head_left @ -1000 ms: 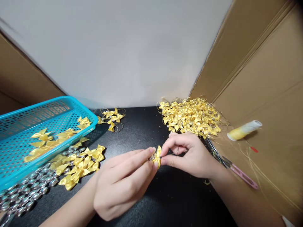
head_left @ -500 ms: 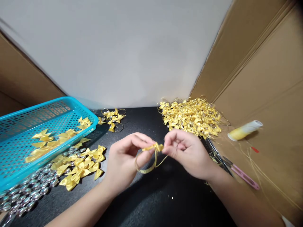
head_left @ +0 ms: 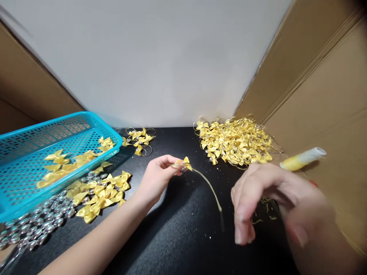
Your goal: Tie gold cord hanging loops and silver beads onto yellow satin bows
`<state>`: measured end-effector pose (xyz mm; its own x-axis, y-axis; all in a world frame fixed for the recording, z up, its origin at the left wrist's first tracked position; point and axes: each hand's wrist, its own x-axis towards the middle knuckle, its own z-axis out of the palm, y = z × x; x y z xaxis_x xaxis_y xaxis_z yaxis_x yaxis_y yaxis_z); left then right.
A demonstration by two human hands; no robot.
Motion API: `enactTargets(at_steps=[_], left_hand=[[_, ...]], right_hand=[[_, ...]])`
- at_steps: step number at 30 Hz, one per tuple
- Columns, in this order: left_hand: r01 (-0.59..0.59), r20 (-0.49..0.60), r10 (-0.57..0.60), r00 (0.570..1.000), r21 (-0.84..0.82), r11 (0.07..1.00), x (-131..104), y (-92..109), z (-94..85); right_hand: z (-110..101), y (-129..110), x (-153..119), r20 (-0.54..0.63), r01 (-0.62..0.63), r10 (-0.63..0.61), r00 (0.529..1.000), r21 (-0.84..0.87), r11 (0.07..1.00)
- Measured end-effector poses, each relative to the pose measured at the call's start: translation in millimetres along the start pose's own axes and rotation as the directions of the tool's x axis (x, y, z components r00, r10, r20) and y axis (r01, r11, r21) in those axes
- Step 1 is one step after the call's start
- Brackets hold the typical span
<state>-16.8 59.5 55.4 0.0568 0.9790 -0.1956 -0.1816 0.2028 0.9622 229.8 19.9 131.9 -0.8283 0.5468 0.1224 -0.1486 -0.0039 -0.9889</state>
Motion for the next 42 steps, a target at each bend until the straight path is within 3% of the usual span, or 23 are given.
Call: enactTargets(at_steps=[3,4,6,8,9,10,17,23,29,36,42], left_hand=[[-0.032,0.010,0.032,0.999,0.022,0.999,-4,3,1.9],[-0.048,0.018,0.047,0.999,0.031,0.998,-6,3,2.2],[-0.091,0.047,0.088,0.995,0.051,0.995,-10,5,2.6],[-0.145,0.090,0.139,0.986,0.065,0.987,-14,7,3.0],[-0.173,0.114,0.164,0.980,0.068,0.983,-17,8,3.4],[-0.202,0.136,0.191,0.972,0.071,0.977,-20,9,3.9],[-0.351,0.232,0.320,0.919,0.109,0.930,-27,14,6.8],[-0.201,0.260,0.209,0.943,-0.055,0.978,-15,6,2.3],[-0.085,0.280,0.138,0.950,-0.195,0.977,-11,5,2.0],[-0.101,0.293,0.131,0.947,-0.114,0.988,-11,5,1.4],[-0.131,0.292,0.147,0.945,-0.076,0.989,-12,4,0.2]], right_hand=[[1,4,4,0.063,-0.040,0.039,0.997,0.013,0.999],[1,6,8,0.036,-0.038,0.039,0.999,-0.018,0.999],[0,15,21,-0.183,-0.027,-0.005,0.983,-0.167,0.986],[1,27,36,-0.500,-0.093,-0.143,0.854,-0.417,0.904],[2,33,43,-0.559,-0.133,-0.208,0.803,-0.507,0.852],[3,39,49,-0.575,-0.162,-0.234,0.784,-0.553,0.817],[10,54,58,-0.575,-0.181,-0.260,0.776,-0.597,0.782],[14,58,59,-0.558,-0.120,-0.359,0.748,-0.646,0.754],[15,57,60,-0.503,-0.044,-0.404,0.764,-0.665,0.746],[19,55,60,-0.501,-0.027,-0.415,0.760,-0.662,0.749],[23,51,60,-0.549,-0.097,-0.363,0.753,-0.638,0.764]])
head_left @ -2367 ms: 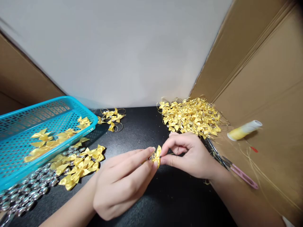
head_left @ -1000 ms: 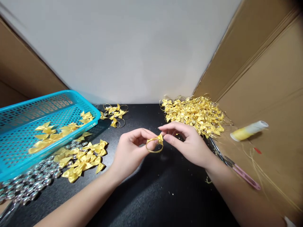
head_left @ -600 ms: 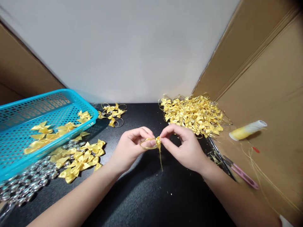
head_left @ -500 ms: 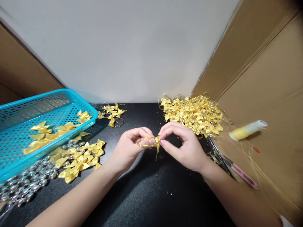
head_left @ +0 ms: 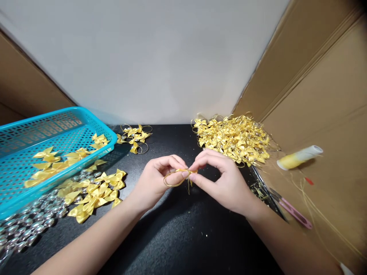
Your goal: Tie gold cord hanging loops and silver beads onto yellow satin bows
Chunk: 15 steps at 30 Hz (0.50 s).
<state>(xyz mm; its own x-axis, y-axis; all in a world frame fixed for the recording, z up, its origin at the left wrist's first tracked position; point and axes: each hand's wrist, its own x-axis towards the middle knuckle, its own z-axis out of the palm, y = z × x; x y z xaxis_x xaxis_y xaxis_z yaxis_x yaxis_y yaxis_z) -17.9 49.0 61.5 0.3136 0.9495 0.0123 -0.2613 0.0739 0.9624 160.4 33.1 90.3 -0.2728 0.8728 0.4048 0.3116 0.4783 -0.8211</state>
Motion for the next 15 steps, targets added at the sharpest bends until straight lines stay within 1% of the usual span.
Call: enactTargets(at_steps=[3,6,8,10,12,15], left_hand=[[-0.004,0.021,0.005,1.000,-0.038,0.999,-0.7,-0.1,0.5],[0.009,0.028,-0.006,1.000,-0.097,0.995,-0.9,-1.6,1.0],[0.022,0.027,-0.019,0.999,-0.106,0.994,-0.8,-2.7,0.9],[0.017,0.022,-0.015,1.000,-0.094,0.995,-0.7,-3.3,0.4],[-0.014,0.008,0.014,1.000,-0.063,0.998,-1.0,-2.8,0.1],[-0.076,-0.016,0.076,0.997,0.012,0.997,-2.4,-0.8,1.1]], right_hand=[[0.5,-1.3,-0.4,0.000,0.035,-0.035,0.999,-0.045,0.998],[1.4,-1.4,-1.9,-0.017,0.111,-0.114,0.993,-0.129,0.985],[1.6,-1.4,-2.7,-0.045,0.158,-0.169,0.985,-0.187,0.970],[0.9,-1.8,-2.8,-0.062,0.192,-0.212,0.975,-0.233,0.953],[-0.2,-2.1,-2.5,-0.070,0.214,-0.244,0.967,-0.295,0.931],[0.1,-1.3,-3.1,-0.070,0.266,-0.331,0.941,-0.453,0.851]])
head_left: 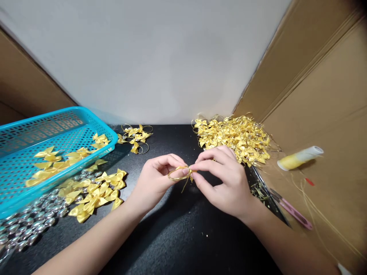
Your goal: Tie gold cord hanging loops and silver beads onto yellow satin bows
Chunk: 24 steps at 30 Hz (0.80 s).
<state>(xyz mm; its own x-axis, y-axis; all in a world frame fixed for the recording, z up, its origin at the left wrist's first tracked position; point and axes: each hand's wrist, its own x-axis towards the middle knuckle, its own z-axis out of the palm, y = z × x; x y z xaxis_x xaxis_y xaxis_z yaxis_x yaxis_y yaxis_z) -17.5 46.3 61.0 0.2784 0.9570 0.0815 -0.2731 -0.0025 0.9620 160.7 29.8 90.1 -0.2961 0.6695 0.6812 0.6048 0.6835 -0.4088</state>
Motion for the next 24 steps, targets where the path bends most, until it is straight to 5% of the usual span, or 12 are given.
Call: enactTargets(at_steps=[4,10,19,24], left_hand=[[-0.063,-0.062,0.071,0.996,0.116,0.991,-3,1,3.2],[-0.170,-0.113,0.210,0.971,0.285,0.943,-7,0,5.7],[0.035,-0.122,-0.031,0.992,0.027,0.999,0,-7,4.6],[0.011,-0.108,-0.016,0.994,-0.048,0.999,1,-9,3.1]], right_hand=[[8,-1,-7,-0.061,0.104,-0.117,0.991,-0.187,0.977],[19,-3,-17,-0.046,0.087,-0.093,0.995,-0.122,0.989],[5,3,-1,0.075,-0.116,0.111,0.991,0.060,0.991],[1,1,1,0.112,-0.239,0.224,0.968,0.138,0.961]])
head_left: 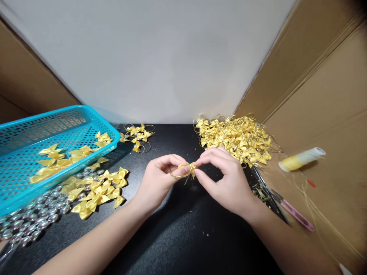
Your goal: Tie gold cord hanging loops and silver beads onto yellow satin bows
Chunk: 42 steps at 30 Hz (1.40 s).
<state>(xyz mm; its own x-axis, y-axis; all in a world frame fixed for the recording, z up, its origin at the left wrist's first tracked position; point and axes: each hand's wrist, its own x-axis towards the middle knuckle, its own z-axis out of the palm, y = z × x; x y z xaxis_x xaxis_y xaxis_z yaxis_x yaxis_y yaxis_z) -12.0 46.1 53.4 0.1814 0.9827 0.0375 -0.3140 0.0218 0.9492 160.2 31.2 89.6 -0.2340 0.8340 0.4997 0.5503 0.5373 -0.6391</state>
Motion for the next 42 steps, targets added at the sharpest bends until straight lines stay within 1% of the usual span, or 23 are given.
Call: enactTargets(at_steps=[4,6,8,10,15,17,18,20,21,22,24,25,26,27,28,29,31,33,36,39,41,42], left_hand=[[-0.025,0.044,0.026,0.999,-0.020,1.000,0,1,-0.8],[-0.031,0.061,0.033,0.998,-0.037,0.999,0,1,-0.9],[-0.030,0.071,0.034,0.997,-0.062,0.998,1,0,-0.4],[-0.016,0.065,0.023,0.998,-0.095,0.995,1,1,0.6],[0.047,-0.010,-0.049,0.999,-0.149,0.988,2,4,4.4],[0.077,-0.049,-0.087,0.995,-0.177,0.981,1,5,5.3],[0.090,-0.070,-0.105,0.992,-0.189,0.978,1,5,5.5],[0.102,-0.115,-0.128,0.985,-0.206,0.973,1,5,5.5],[0.099,-0.132,-0.128,0.983,-0.208,0.973,1,5,5.3],[0.093,-0.146,-0.124,0.981,-0.205,0.974,1,5,5.0],[0.075,-0.171,-0.109,0.979,-0.195,0.978,1,4,3.9],[0.067,-0.179,-0.101,0.979,-0.188,0.980,2,4,3.3],[0.058,-0.186,-0.092,0.978,-0.180,0.982,2,4,2.7],[0.047,-0.193,-0.081,0.978,-0.174,0.984,2,5,2.2],[0.038,-0.199,-0.072,0.977,-0.170,0.985,2,5,1.8],[0.029,-0.204,-0.064,0.977,-0.168,0.985,2,5,1.5],[0.017,-0.211,-0.051,0.976,-0.162,0.987,2,4,1.2],[0.008,-0.203,-0.039,0.978,-0.153,0.988,3,4,1.3],[0.001,-0.186,-0.029,0.982,-0.144,0.990,2,3,1.7],[0.011,-0.191,-0.040,0.981,-0.154,0.988,2,4,2.7],[0.052,-0.196,-0.085,0.977,-0.172,0.984,1,6,3.8],[0.083,-0.196,-0.120,0.973,-0.188,0.979,1,7,4.6]], right_hand=[[1,-2,-1,-0.009,-0.044,0.044,0.999,0.032,0.999],[2,-1,0,0.005,-0.065,0.065,0.998,0.062,0.996],[3,-1,1,0.021,-0.090,0.089,0.996,0.092,0.992],[2,0,1,0.011,-0.103,0.103,0.995,0.109,0.989],[-2,-4,0,-0.104,-0.029,0.041,0.994,0.115,0.993],[1,-8,-3,-0.097,-0.027,0.037,0.995,0.098,0.995],[5,-10,-5,-0.075,-0.058,0.064,0.995,0.089,0.994],[16,-12,-10,-0.021,-0.188,0.192,0.981,0.124,0.974],[22,-12,-13,0.015,-0.276,0.279,0.960,0.194,0.941],[28,-12,-16,0.066,-0.361,0.359,0.931,0.305,0.881],[38,-11,-19,0.210,-0.492,0.454,0.866,0.523,0.696],[40,-10,-20,0.299,-0.543,0.462,0.835,0.585,0.603],[40,-10,-20,0.379,-0.585,0.451,0.808,0.608,0.537],[38,-10,-19,0.437,-0.613,0.432,0.789,0.602,0.512],[34,-11,-18,0.466,-0.622,0.413,0.783,0.582,0.524],[29,-13,-18,0.467,-0.611,0.396,0.791,0.559,0.561],[18,-17,-16,0.401,-0.544,0.374,0.836,0.520,0.659],[8,-21,-14,0.334,-0.488,0.361,0.870,0.495,0.719],[0,-24,-12,0.288,-0.448,0.344,0.894,0.519,0.728],[-3,-21,-10,0.250,-0.423,0.340,0.906,0.539,0.729],[-5,-19,-7,0.260,-0.419,0.329,0.908,0.530,0.737],[-7,-19,-6,0.296,-0.426,0.312,0.903,0.519,0.741]])
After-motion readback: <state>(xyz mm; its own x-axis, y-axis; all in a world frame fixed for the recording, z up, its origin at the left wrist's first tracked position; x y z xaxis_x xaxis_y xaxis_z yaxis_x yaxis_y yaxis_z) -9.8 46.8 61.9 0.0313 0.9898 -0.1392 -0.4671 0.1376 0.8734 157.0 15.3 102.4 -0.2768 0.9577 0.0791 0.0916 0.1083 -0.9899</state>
